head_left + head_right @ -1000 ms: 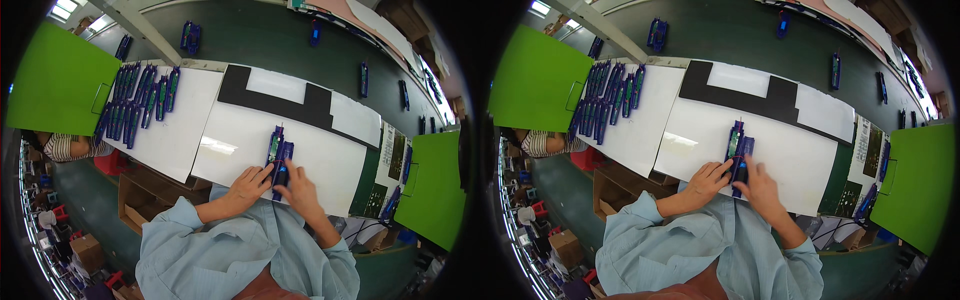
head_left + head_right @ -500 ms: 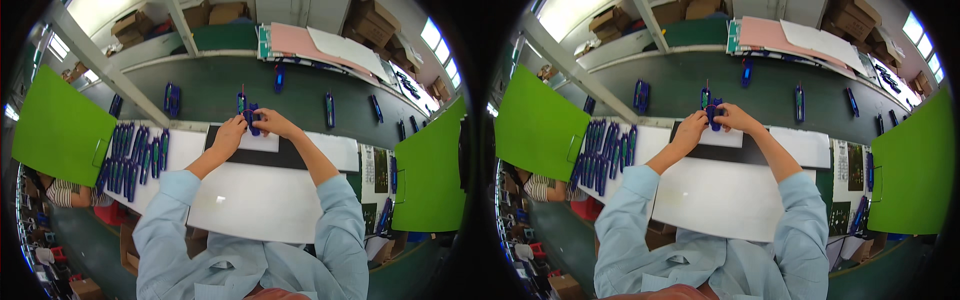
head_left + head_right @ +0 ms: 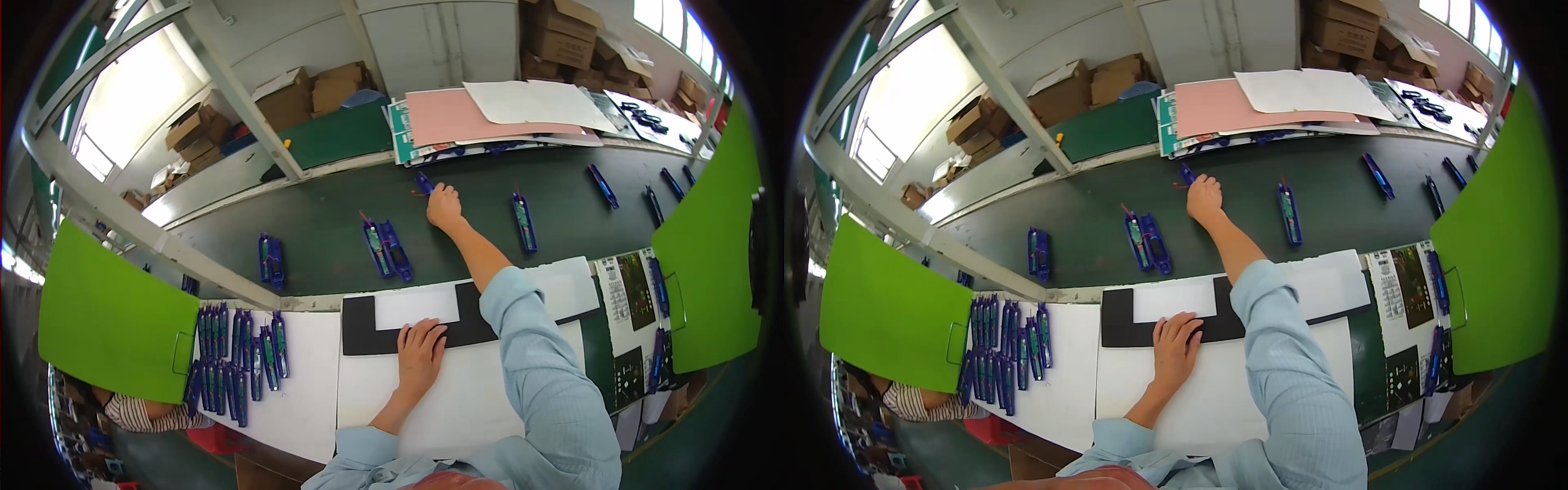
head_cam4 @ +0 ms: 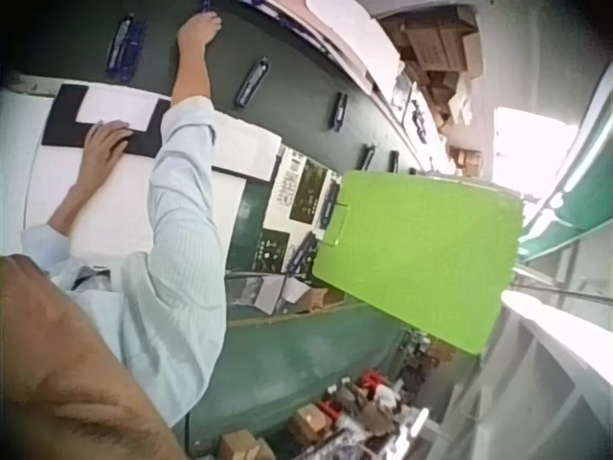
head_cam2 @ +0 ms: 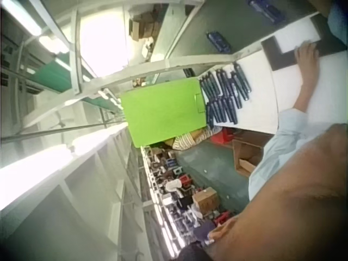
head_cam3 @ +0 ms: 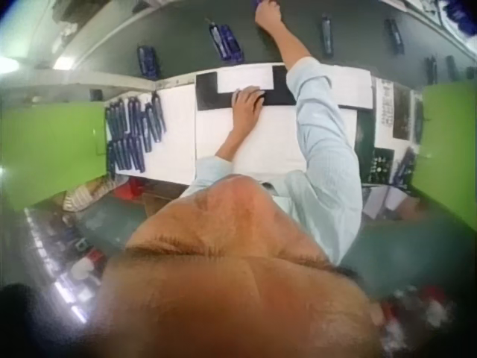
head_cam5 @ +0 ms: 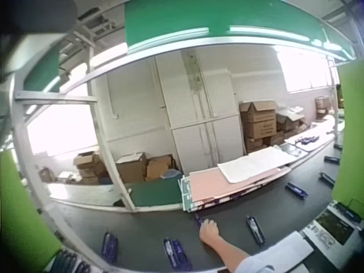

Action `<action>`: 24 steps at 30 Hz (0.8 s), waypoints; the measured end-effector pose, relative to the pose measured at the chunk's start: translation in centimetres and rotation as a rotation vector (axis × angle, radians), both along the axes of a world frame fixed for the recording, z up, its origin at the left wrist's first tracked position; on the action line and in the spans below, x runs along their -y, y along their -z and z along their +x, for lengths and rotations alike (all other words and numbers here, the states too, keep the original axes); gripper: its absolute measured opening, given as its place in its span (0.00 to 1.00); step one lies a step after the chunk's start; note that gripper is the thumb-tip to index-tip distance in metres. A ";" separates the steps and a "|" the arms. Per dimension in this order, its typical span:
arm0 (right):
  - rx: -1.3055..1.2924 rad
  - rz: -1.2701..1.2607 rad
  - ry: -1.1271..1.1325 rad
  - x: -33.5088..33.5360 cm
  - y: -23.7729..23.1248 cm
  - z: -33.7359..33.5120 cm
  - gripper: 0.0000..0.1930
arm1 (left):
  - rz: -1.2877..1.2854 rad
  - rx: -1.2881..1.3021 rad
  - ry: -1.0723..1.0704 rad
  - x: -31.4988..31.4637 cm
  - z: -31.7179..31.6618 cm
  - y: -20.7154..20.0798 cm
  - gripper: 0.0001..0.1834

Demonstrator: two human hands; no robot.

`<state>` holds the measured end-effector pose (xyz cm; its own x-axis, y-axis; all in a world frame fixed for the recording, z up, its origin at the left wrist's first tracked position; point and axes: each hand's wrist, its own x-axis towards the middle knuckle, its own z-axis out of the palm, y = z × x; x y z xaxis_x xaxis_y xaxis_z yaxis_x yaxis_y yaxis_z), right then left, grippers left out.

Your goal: The person assembles small blue electronic devices at a workstation. They repeatedly pick up a blue casing and a green circuit board, insert the board into the casing, and place the finished unit on the table. The process is repeated for multiple units throughout the clip.

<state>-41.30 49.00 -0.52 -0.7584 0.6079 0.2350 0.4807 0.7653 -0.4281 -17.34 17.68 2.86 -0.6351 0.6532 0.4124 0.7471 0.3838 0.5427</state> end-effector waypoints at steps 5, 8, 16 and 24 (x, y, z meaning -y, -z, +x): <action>0.010 0.021 -0.030 -1.6 -3.6 8.1 0.19 | 0.003 -0.033 -0.074 1.3 -0.3 0.9 0.12; -0.029 0.061 0.080 -4.2 -5.4 15.0 0.29 | 0.001 -0.051 -0.088 1.3 -0.3 1.3 0.11; -0.032 -0.054 0.092 -4.3 -4.7 20.4 0.24 | 0.190 -0.042 -0.044 0.6 -0.5 1.0 0.12; -0.199 -0.719 -0.476 17.1 -4.2 35.6 0.30 | 0.553 0.996 0.018 3.4 5.6 0.3 0.37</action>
